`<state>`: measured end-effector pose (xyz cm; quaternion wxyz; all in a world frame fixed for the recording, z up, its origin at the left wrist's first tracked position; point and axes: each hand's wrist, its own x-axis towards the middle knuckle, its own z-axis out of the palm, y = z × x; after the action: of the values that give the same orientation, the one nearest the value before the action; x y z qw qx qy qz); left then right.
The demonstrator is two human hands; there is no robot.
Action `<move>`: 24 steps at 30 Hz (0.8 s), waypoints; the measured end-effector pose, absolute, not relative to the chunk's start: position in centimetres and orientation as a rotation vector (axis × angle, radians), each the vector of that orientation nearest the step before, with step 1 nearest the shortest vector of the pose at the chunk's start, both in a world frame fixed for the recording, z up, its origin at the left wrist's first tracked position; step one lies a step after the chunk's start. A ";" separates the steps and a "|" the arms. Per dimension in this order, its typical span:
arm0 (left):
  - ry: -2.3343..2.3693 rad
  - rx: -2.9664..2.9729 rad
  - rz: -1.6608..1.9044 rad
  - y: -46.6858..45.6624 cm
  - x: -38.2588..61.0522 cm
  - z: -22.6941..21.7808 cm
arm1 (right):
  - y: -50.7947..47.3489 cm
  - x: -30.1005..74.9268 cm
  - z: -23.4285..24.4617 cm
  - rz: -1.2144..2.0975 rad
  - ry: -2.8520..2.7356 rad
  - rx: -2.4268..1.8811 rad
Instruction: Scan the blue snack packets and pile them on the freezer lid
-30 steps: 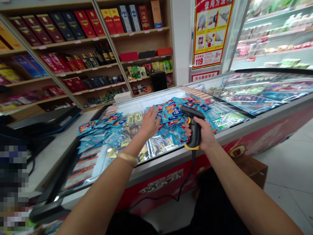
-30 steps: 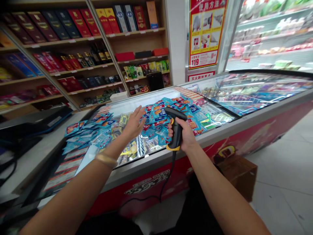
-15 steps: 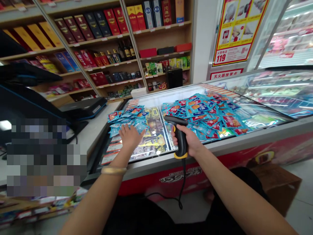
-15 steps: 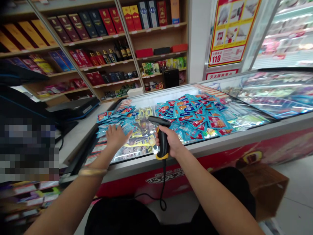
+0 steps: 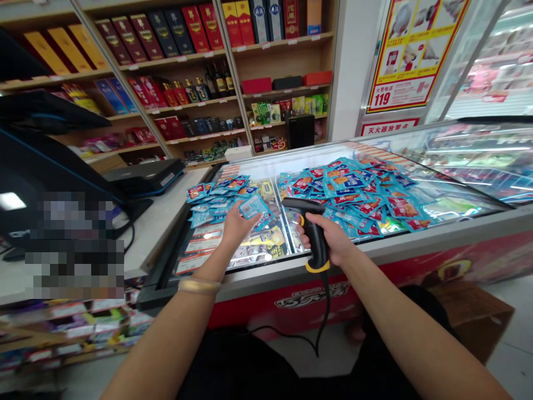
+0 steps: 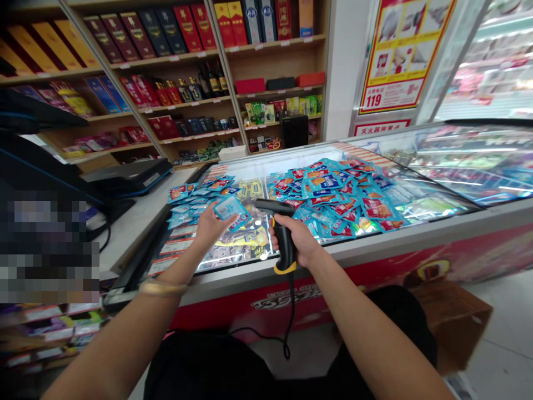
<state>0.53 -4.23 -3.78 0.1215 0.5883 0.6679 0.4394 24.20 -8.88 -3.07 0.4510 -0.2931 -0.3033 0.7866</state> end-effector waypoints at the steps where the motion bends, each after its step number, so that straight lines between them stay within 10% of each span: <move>1: 1.881 1.714 1.260 -4.3 0.7 -3.8 | -9.0 24.2 -3.0 1.949 -0.776 -0.722; 24: 1.472 1.818 1.113 -4.8 1.6 -4.2 | -8.8 24.3 -4.2 1.964 -0.979 -0.620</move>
<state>1.64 -4.77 -4.19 0.2721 0.6753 0.5469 0.4134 24.25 -8.77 -4.17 0.4172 -0.2472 -0.3902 0.7827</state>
